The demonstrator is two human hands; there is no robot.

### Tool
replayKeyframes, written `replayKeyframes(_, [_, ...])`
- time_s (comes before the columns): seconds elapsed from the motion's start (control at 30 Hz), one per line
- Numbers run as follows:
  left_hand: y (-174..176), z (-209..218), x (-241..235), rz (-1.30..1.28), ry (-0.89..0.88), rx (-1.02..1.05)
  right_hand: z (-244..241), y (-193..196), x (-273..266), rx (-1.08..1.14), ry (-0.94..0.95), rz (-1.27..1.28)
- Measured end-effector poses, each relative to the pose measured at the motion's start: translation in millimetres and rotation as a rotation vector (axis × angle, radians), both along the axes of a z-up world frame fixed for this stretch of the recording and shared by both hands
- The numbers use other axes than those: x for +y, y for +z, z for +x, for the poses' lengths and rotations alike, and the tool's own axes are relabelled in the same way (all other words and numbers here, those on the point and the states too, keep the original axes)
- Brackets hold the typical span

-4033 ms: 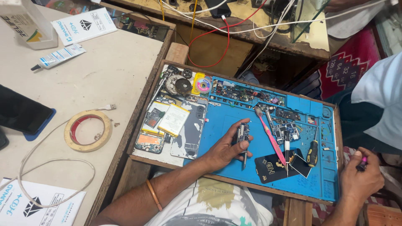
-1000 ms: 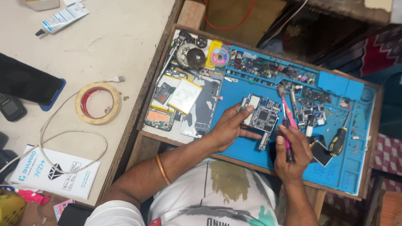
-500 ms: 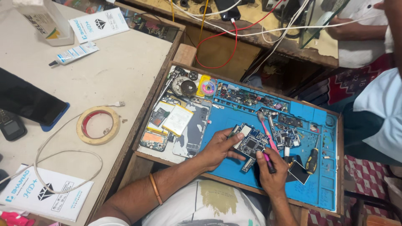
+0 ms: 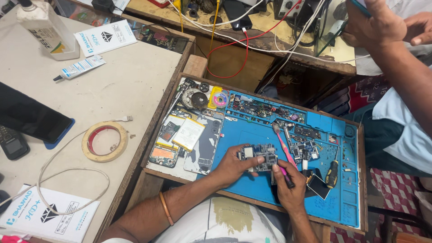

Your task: The person uses a screwdriver to manipulate components on a smartphone motherboard held over a blue work mat. They briefly connect a charging cable to a smartphone, then continue adjusting the motherboard with the screwdriver.

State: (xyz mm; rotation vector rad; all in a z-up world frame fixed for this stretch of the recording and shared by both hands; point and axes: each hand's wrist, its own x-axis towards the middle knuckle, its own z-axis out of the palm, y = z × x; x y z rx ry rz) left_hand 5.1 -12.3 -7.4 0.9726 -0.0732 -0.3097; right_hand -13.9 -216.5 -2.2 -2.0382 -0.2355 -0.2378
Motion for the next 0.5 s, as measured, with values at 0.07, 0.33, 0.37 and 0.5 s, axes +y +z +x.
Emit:
replayKeyframes(0.07, [1,2,2,-0.062,0.043,0.050,1,0,1,-0.009,0.024,0.018])
replayKeyframes(0.33, [2,-1,0,0.117,-0.021,-0.038,0,-6,-3,0.157,-0.050,-0.014])
replayKeyframes(0.37, [3,-2,1,0.164,-0.047,-0.076,0,-7,-4,0.119,-0.034,0.011])
replayKeyframes(0.5, [7,-6,2,0.215,-0.125,-0.041,1,-9,-6,0.062,-0.024,0.052])
